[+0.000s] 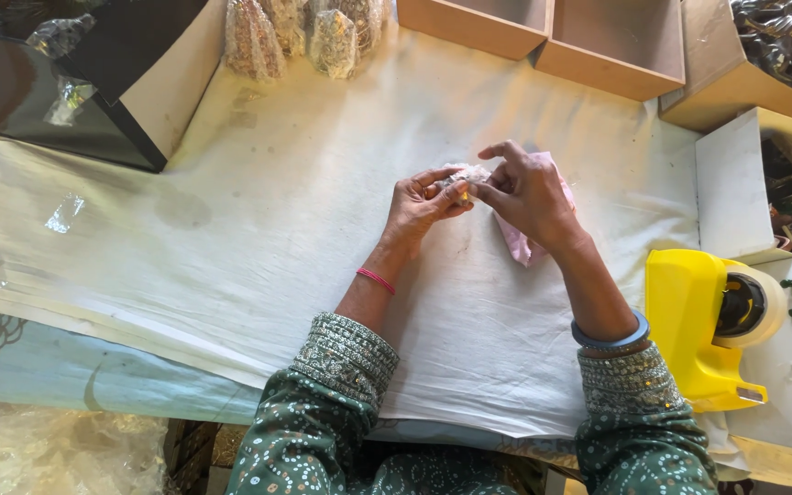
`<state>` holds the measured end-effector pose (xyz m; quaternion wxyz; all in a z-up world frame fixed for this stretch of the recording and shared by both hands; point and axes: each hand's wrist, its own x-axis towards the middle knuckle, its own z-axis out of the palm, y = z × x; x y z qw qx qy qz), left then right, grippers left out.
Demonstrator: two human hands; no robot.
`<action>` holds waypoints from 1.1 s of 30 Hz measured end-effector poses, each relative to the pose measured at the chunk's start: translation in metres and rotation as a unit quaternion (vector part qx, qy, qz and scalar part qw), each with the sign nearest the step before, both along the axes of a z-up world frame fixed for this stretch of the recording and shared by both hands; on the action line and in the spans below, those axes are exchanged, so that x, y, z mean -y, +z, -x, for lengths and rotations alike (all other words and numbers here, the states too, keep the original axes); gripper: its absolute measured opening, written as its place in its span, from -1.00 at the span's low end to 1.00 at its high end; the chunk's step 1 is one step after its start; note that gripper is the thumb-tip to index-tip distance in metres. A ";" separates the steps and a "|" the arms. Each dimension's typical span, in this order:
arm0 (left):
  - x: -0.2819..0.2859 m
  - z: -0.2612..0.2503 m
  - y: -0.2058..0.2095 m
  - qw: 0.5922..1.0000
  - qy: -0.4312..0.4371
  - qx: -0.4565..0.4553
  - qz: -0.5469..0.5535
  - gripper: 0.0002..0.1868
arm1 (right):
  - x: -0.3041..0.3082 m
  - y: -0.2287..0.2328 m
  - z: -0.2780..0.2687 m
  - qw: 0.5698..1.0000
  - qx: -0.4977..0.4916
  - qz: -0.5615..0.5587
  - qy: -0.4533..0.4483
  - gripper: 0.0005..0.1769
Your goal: The person wipes a small figurine with a cloth and then wraps it in bubble wrap and pink tissue paper.
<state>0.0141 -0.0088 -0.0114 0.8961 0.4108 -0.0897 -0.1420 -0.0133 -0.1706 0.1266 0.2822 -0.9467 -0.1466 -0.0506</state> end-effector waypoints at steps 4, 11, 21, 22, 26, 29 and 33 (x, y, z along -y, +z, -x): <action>0.000 -0.005 0.000 0.999 0.019 -0.020 0.016 -0.56 | 0.019 -0.012 0.001 0.989 -0.027 -0.130 0.069 -0.62; -0.005 -0.003 0.005 0.999 0.030 -0.032 0.013 -0.56 | 0.046 -0.045 -0.001 0.980 -0.016 -0.196 -0.040 -0.84; -0.006 0.001 0.006 0.999 0.003 -0.020 0.025 -0.57 | 0.044 -0.090 -0.011 0.961 -0.028 -0.273 0.033 -0.56; -0.006 0.002 0.007 0.999 -0.004 -0.017 0.029 -0.58 | 0.051 -0.102 -0.017 0.934 -0.065 -0.346 0.060 -0.71; -0.007 0.001 0.007 1.000 -0.001 -0.016 0.015 -0.58 | 0.045 -0.103 -0.013 0.911 -0.084 -0.400 0.060 -0.76; -0.008 0.000 0.008 1.000 0.005 -0.012 0.015 -0.60 | 0.041 -0.094 -0.009 0.880 -0.110 -0.461 0.042 -0.71; -0.006 0.003 0.005 0.998 -0.009 0.048 -0.032 -0.64 | 0.050 -0.110 -0.015 0.816 -0.163 -0.549 -0.079 -0.57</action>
